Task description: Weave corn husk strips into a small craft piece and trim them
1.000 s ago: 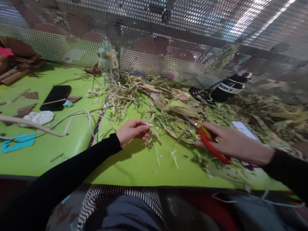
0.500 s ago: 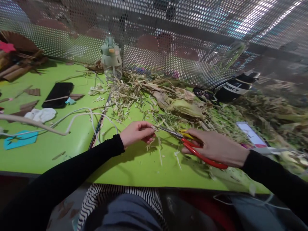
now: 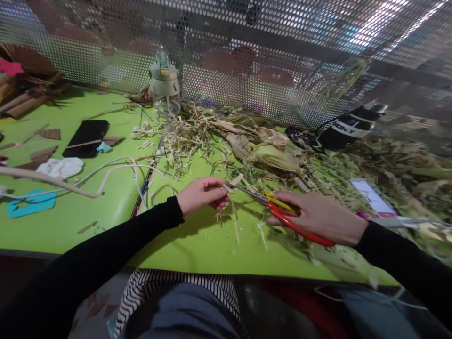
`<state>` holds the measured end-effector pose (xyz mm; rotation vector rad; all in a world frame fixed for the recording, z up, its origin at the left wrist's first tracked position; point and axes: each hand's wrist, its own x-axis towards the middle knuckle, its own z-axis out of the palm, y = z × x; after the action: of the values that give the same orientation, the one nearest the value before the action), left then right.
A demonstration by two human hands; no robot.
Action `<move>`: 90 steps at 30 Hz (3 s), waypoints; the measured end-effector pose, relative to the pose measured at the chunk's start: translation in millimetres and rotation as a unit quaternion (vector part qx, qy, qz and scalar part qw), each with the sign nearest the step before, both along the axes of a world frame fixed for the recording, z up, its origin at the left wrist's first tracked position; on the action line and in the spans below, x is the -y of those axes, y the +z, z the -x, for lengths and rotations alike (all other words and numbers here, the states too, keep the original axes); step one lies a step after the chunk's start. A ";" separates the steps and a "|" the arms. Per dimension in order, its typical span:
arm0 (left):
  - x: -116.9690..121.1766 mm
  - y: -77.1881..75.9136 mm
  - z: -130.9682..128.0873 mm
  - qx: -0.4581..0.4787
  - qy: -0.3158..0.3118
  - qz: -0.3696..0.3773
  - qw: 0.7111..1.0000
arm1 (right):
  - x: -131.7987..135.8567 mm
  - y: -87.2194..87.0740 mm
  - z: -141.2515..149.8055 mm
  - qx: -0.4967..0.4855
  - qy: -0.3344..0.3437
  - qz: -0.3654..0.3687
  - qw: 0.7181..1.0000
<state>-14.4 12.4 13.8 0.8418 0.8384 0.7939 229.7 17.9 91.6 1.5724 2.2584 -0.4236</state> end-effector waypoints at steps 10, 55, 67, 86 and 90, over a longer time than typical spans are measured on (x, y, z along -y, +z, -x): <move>-0.5 -5.0 0.7 -0.012 -0.004 -0.016 1.000 | 0.8 -0.2 -1.4 -0.023 -0.007 0.019 1.000; -0.1 -8.6 1.6 -0.021 0.014 -0.044 0.999 | 8.1 -26.2 1.6 -0.131 -0.021 -0.039 0.990; -9.1 -9.8 7.3 0.067 0.100 0.003 0.993 | 30.8 -44.1 -3.6 -0.405 -0.065 0.097 0.907; -2.3 -8.5 5.7 0.061 0.068 -0.031 0.995 | 60.6 -40.6 7.0 -0.367 -0.111 0.178 0.906; -2.6 -12.4 4.2 0.027 0.033 -0.082 0.996 | 58.8 -38.8 10.0 -0.370 -0.100 0.208 0.900</move>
<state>-18.6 15.0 1.4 0.9373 0.7643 0.9489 219.7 -40.8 52.8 1.5677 2.2396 -1.6838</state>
